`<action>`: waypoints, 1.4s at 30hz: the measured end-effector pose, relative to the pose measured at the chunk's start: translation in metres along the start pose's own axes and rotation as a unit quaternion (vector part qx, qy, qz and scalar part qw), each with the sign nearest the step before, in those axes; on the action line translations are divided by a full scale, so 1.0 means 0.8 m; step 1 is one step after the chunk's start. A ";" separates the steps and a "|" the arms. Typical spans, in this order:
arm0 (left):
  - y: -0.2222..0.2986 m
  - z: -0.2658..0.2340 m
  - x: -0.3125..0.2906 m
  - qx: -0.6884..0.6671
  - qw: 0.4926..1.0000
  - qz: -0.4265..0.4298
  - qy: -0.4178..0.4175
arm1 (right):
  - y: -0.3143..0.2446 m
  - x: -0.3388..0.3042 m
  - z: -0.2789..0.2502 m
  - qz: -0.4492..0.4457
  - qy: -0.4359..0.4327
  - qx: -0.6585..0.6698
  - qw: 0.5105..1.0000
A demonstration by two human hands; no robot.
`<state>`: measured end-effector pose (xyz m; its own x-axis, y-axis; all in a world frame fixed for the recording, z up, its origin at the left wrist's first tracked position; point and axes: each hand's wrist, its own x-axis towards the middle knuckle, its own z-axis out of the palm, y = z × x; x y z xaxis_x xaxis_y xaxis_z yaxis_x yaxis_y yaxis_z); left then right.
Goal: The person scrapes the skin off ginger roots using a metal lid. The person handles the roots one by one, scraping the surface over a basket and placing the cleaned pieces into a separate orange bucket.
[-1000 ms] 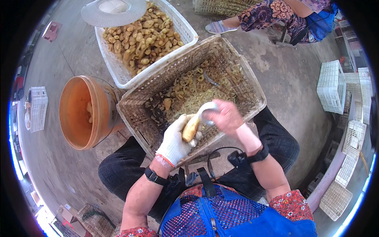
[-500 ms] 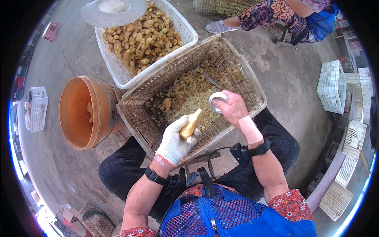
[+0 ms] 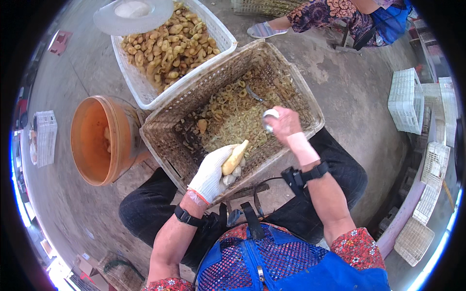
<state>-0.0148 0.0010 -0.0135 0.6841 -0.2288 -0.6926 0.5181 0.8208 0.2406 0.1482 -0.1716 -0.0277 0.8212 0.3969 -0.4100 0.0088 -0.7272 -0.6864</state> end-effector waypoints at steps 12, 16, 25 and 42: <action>-0.012 -0.003 0.009 0.079 0.993 0.053 0.063 | -0.044 -0.043 0.033 -0.027 -0.165 0.182 0.969; -0.008 -0.008 0.004 0.060 0.996 0.056 0.033 | 0.006 0.007 0.000 -0.037 0.090 -0.147 0.984; -0.004 -0.006 0.006 -0.082 0.996 -0.014 0.012 | -0.055 -0.059 0.032 -0.039 -0.183 0.250 0.950; -0.009 0.004 0.006 0.020 0.997 0.022 0.078 | -0.048 -0.058 0.039 -0.023 -0.180 0.257 0.949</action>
<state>-0.0140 -0.0076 -0.0165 0.6207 -0.1059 -0.7768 0.5114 0.8058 0.2987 0.0921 -0.1443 -0.0011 0.5781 0.6540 -0.4880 -0.3161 -0.3718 -0.8728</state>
